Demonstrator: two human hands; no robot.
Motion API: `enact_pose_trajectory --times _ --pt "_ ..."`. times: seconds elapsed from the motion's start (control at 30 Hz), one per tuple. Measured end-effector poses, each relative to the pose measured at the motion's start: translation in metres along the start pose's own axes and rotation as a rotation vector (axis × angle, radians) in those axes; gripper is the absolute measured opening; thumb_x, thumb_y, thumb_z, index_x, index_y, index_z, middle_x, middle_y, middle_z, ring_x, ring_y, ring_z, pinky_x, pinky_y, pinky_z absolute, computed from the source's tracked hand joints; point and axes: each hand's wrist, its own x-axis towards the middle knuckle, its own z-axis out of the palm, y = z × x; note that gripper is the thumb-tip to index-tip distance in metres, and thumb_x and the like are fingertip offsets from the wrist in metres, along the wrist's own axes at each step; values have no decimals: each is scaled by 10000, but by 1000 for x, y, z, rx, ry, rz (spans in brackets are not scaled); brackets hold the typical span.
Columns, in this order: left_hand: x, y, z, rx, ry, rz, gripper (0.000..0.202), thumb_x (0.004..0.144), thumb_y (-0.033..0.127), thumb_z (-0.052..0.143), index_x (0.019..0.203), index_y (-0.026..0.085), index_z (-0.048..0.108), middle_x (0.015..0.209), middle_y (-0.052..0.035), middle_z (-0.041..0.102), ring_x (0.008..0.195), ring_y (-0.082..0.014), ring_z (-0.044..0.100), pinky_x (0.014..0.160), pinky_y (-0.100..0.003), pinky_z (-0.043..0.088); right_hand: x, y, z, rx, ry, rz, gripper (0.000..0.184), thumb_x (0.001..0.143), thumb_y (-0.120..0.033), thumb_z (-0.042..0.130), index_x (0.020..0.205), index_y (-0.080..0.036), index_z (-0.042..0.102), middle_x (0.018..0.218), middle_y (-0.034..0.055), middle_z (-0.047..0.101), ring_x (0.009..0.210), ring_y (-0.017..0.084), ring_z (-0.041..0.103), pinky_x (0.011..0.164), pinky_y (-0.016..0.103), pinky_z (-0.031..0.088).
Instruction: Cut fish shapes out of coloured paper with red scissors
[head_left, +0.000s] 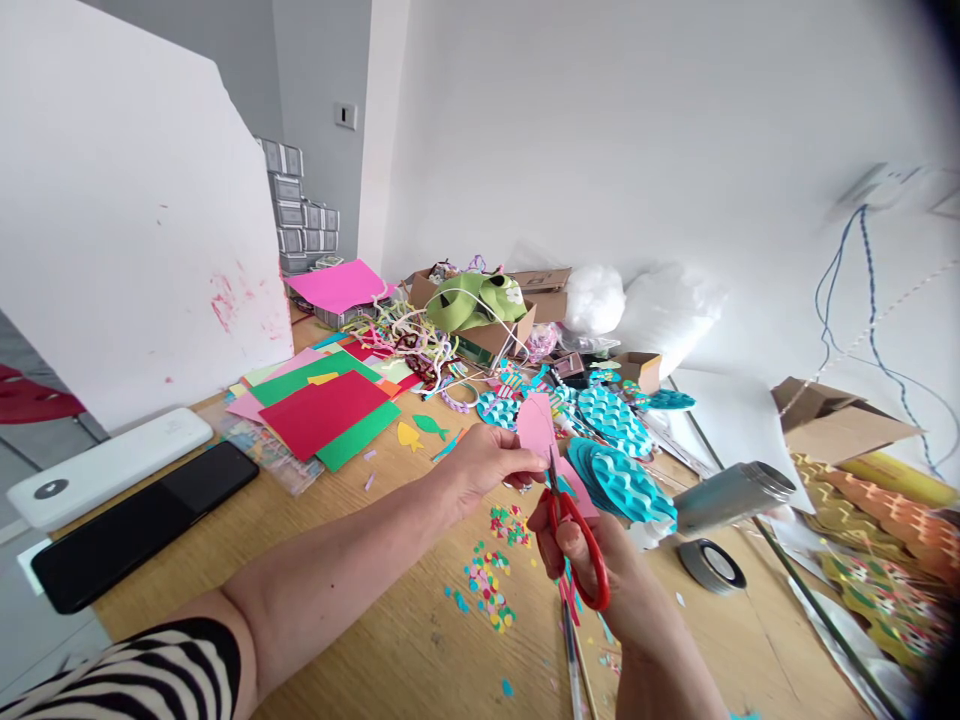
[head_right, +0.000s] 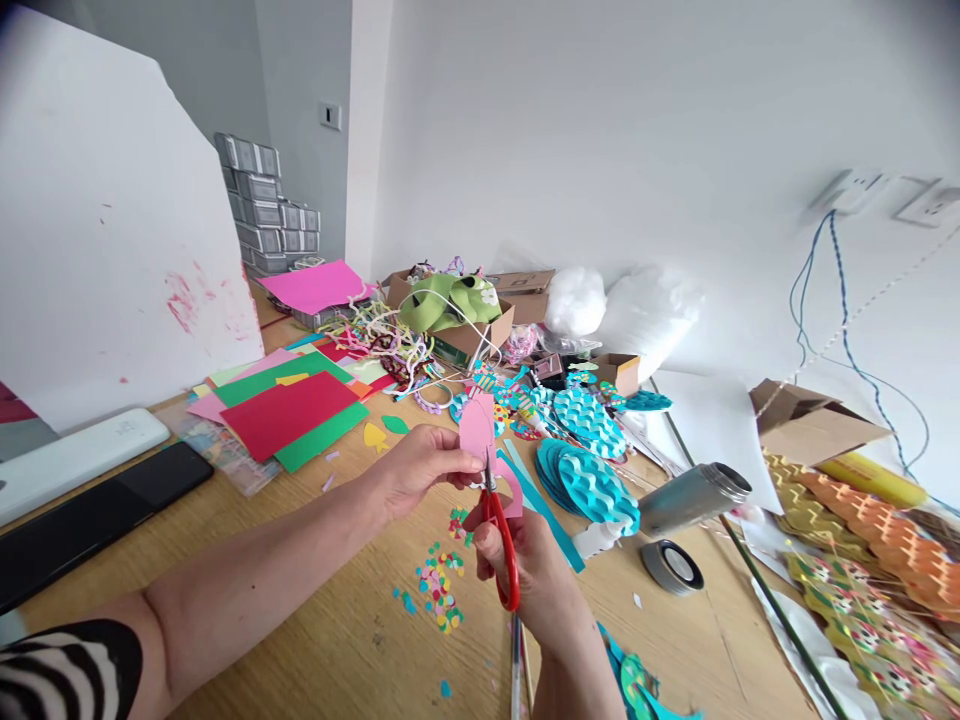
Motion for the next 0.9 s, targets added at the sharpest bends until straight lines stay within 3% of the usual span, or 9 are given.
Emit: enact_pose_trajectory --times 0.13,0.33,0.67,0.9 --pt "-1 2 1 7 -2 3 206 557 301 710 627 115 653 631 -39 635 592 -104 533 653 -263 398 0 0 0 -22 -14 6 647 750 -821 440 602 -194 496 529 -5 467 490 126 412 464 251 323" --pt "-1 3 0 17 0 -2 209 553 305 707 625 118 647 635 -43 635 600 -113 541 662 -272 401 -1 5 0 18 0 30 628 742 -810 472 701 -188 552 496 -20 472 461 122 406 436 238 292" --pt "-2 4 1 -5 -13 -3 204 554 300 701 627 123 632 634 -32 627 597 -103 531 642 -261 382 0 4 1 16 26 59 660 694 -841 493 709 -184 547 471 -29 469 428 110 381 430 246 294" --pt "-1 2 -1 -8 -21 9 207 575 299 694 652 112 645 653 -37 635 604 -99 530 640 -256 386 2 7 2 0 21 45 640 752 -811 460 736 -179 561 463 -26 480 440 117 390 455 254 293"
